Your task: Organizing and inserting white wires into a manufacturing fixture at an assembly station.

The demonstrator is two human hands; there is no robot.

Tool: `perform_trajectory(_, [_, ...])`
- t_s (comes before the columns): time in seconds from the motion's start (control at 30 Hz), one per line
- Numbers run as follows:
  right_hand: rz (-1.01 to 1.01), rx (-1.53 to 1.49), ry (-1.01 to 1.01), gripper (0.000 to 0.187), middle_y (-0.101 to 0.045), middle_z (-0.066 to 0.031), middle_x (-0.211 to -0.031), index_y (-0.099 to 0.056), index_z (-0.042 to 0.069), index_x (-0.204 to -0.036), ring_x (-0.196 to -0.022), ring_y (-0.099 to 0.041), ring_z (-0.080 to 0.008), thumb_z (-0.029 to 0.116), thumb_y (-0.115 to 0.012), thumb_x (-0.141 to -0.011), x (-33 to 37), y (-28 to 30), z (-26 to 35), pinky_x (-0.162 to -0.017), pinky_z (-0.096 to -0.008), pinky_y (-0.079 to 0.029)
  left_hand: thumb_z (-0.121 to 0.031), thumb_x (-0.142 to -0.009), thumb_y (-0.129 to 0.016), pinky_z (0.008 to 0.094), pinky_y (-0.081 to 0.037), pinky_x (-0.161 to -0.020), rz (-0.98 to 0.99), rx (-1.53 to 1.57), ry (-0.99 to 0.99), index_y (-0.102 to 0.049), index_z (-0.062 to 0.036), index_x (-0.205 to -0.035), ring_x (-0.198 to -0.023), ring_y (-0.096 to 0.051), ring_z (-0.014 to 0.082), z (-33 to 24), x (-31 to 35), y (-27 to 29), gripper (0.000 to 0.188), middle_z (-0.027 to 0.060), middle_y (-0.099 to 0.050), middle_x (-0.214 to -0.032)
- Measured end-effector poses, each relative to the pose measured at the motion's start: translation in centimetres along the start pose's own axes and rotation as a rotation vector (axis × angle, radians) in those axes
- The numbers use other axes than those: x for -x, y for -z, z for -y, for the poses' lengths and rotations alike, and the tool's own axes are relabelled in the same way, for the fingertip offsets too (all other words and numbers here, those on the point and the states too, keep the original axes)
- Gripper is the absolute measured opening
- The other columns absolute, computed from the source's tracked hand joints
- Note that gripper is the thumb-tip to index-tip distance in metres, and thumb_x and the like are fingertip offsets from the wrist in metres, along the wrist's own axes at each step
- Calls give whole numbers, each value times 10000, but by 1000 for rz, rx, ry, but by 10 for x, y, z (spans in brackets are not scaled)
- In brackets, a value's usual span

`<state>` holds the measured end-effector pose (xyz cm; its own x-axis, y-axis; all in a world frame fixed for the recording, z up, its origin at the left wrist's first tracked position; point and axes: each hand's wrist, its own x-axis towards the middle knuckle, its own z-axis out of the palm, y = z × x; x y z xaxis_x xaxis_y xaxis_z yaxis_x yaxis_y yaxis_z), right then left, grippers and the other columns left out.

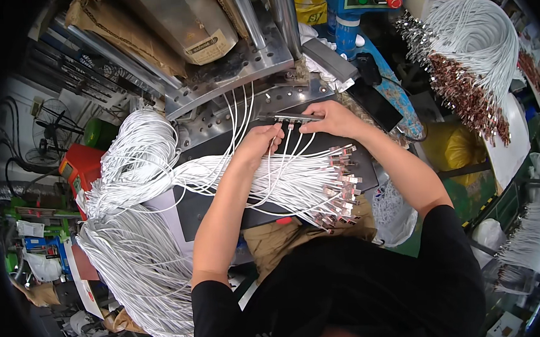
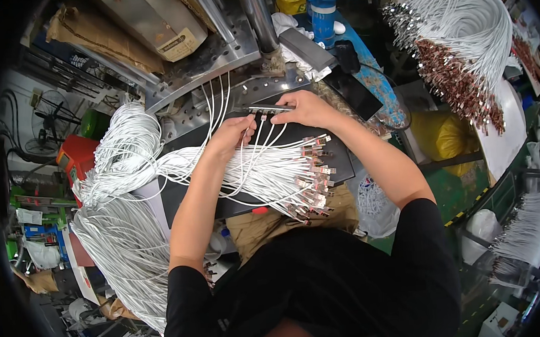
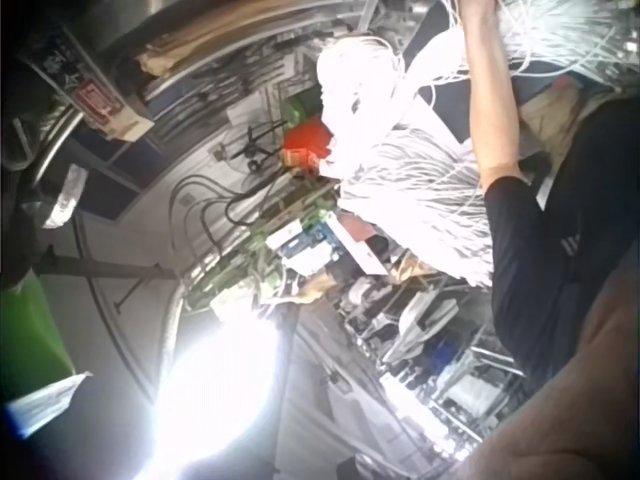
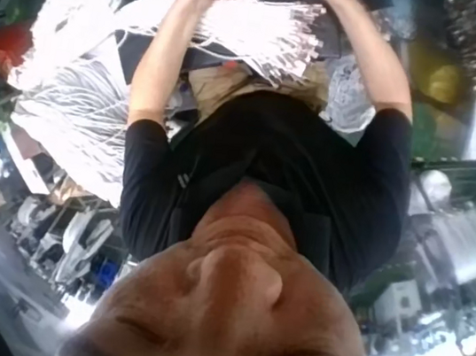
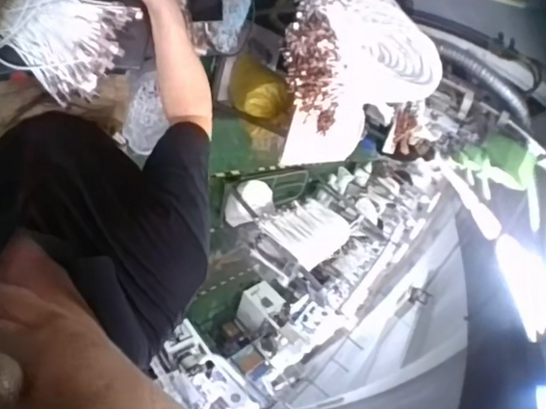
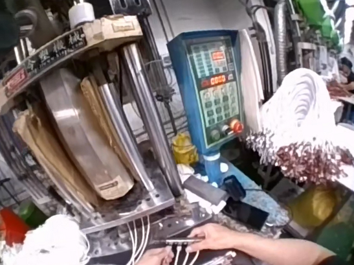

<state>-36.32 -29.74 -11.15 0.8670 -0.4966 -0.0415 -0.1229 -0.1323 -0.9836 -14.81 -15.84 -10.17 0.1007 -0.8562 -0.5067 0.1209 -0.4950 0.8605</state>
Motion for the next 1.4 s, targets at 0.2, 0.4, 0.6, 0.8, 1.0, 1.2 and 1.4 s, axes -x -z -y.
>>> perform_trajectory(0.2, [-137, 547, 72, 322, -694, -98, -895, -700, 10, -1073, -872, -658, -230, 271, -746, -891, -1, 1, 25, -794, -340, -500, -375, -1016, -577, 312, -497, -665, -335, -758, -166, -674, -38, -937, -697, -632, 190, -17, 28, -10, 359, 21, -665, -786])
perform_trajectory(0.4, [-503, 809, 577, 290, -645, -170, -1016, -677, 32, -1113, -1015, -612, -377, 251, -638, -927, -75, -20, 35, -883, -443, -492, -410, -1022, -555, 350, -511, -684, -1028, -356, -722, -665, -22, -1148, -701, -622, 206, 10, -34, 93, 423, 20, -715, -910])
perform_trajectory(0.6, [-653, 832, 653, 291, -655, -186, -1133, -640, 58, -1173, -1061, -614, -357, 214, -597, -932, -203, 19, -4, -918, -466, -486, -391, -1030, -553, 235, -333, -551, -155, 178, -31, -630, -25, -1231, -580, -396, 61, -51, 8, 22, 425, -43, -554, -759])
perform_trajectory(0.8, [-749, 905, 824, 351, -656, -155, -1163, -638, 82, -1183, -1088, -604, -313, 326, -563, -942, -227, 6, 29, -955, -448, -462, -384, -1035, -547, 224, -200, -504, -353, -1, -210, -654, -42, -1200, -570, -264, 10, -35, 43, 23, 395, -95, -314, -685])
perform_trajectory(1.0, [-832, 1346, 820, 361, -658, -143, -1159, -646, 93, -1184, -1080, -601, -305, 351, -576, -941, -210, 19, 21, -950, -445, -459, -257, -1011, -521, 257, -401, -639, -680, -216, -959, -669, -28, -988, -694, -492, 106, -124, 180, 171, 274, 3, -554, -760])
perform_trajectory(1.2, [-472, 540, 599, 327, -675, -176, -1063, -668, 48, -1132, -974, -631, -357, 287, -679, -909, -161, -22, 16, -863, -438, -494, -542, -994, -506, 333, -514, -728, -1469, -729, -98, -726, 26, -1002, -827, -700, 176, -30, 247, 326, 609, 130, -736, -909])
perform_trajectory(1.4, [-463, 994, 493, 299, -651, -138, -1022, -688, 73, -1140, -1015, -592, -338, 249, -707, -900, -51, -14, 30, -912, -409, -466, -92, -869, -703, 395, -513, -866, -501, -929, -826, -694, -34, -1025, -950, -643, 321, 4, 118, 24, 167, 122, -691, -1010])
